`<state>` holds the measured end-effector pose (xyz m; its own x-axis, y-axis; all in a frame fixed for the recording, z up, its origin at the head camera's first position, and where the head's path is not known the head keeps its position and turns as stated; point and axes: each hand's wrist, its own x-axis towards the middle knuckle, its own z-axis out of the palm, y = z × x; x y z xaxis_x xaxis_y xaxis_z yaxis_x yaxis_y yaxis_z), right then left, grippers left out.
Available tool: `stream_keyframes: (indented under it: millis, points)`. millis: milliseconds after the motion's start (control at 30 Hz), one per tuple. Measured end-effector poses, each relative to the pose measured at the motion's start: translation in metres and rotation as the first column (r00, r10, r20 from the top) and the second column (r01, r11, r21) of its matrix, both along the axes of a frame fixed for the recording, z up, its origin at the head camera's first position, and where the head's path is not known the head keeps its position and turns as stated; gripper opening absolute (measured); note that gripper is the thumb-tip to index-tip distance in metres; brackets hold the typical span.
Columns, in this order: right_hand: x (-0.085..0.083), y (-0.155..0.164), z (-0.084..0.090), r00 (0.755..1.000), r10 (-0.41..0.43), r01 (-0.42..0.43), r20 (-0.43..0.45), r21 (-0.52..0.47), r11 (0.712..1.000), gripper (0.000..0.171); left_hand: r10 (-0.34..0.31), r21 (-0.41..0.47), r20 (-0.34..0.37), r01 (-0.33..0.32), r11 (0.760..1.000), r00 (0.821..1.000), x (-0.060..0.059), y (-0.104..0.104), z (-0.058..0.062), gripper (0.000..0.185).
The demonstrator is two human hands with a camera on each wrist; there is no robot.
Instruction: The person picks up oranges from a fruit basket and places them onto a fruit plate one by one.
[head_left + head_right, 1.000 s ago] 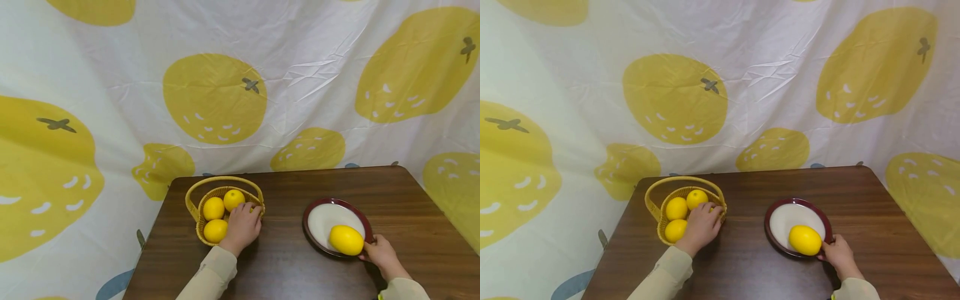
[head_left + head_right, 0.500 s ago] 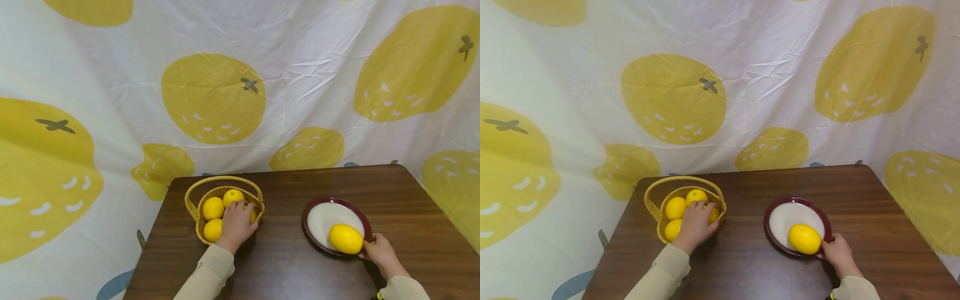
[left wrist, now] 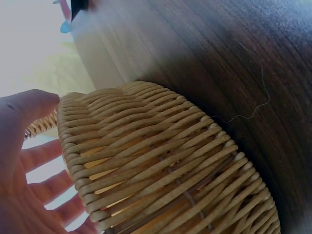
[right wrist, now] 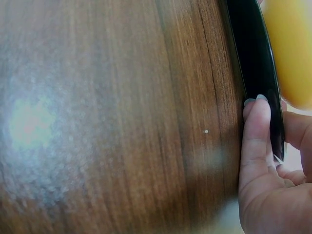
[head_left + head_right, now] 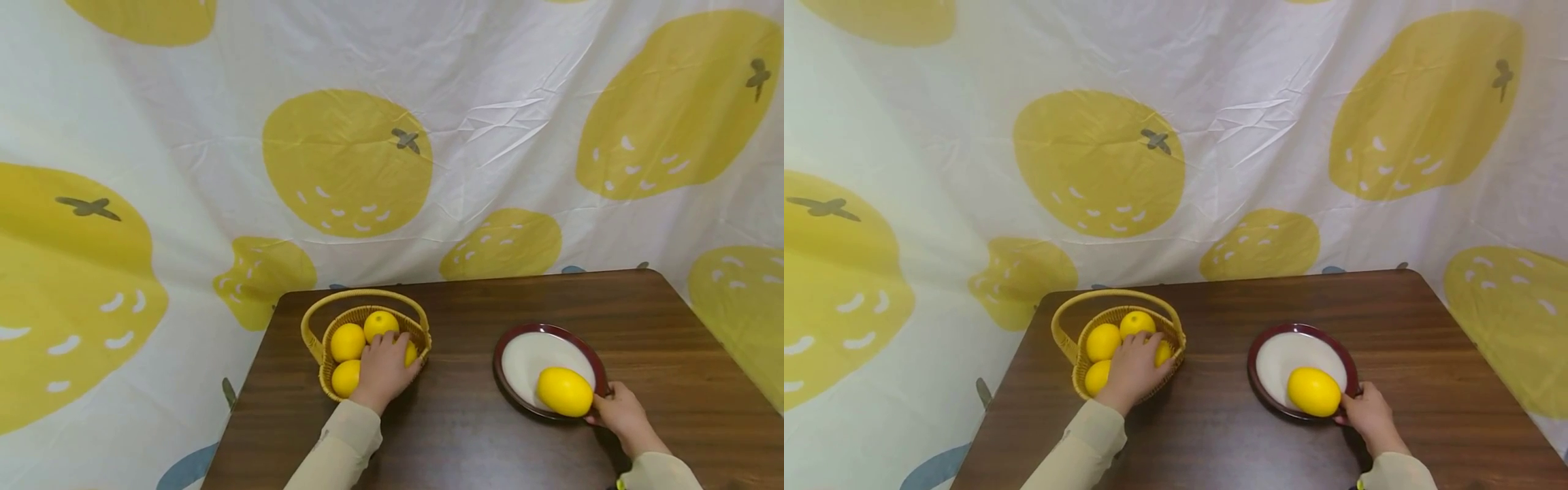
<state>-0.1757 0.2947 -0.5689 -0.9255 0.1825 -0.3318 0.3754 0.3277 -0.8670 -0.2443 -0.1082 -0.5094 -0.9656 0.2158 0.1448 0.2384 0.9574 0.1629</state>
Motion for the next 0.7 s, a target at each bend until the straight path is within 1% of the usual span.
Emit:
stream_keyframes:
  millis: [300,467,700]
  points:
    - [-0.0001,-0.0011,0.0005,1.0,-0.001,0.001,-0.007,-0.026,1.0,0.039,0.031,0.049,0.099,-0.036,0.998,0.995,0.0003,-0.0038,0.0037,0.052]
    - [0.0003,-0.0003,0.0003,1.0,-0.001,0.001,-0.001,-0.022,1.0,0.038,0.039,0.061,0.121,-0.046,0.997,0.992,-0.002,-0.0049,0.0048,0.053]
    - [0.0014,-0.0005,0.0001,1.0,0.005,-0.005,-0.008,-0.031,1.0,0.04,0.038,0.081,0.179,-0.053,0.995,0.983,-0.0066,-0.0065,0.0078,0.056]
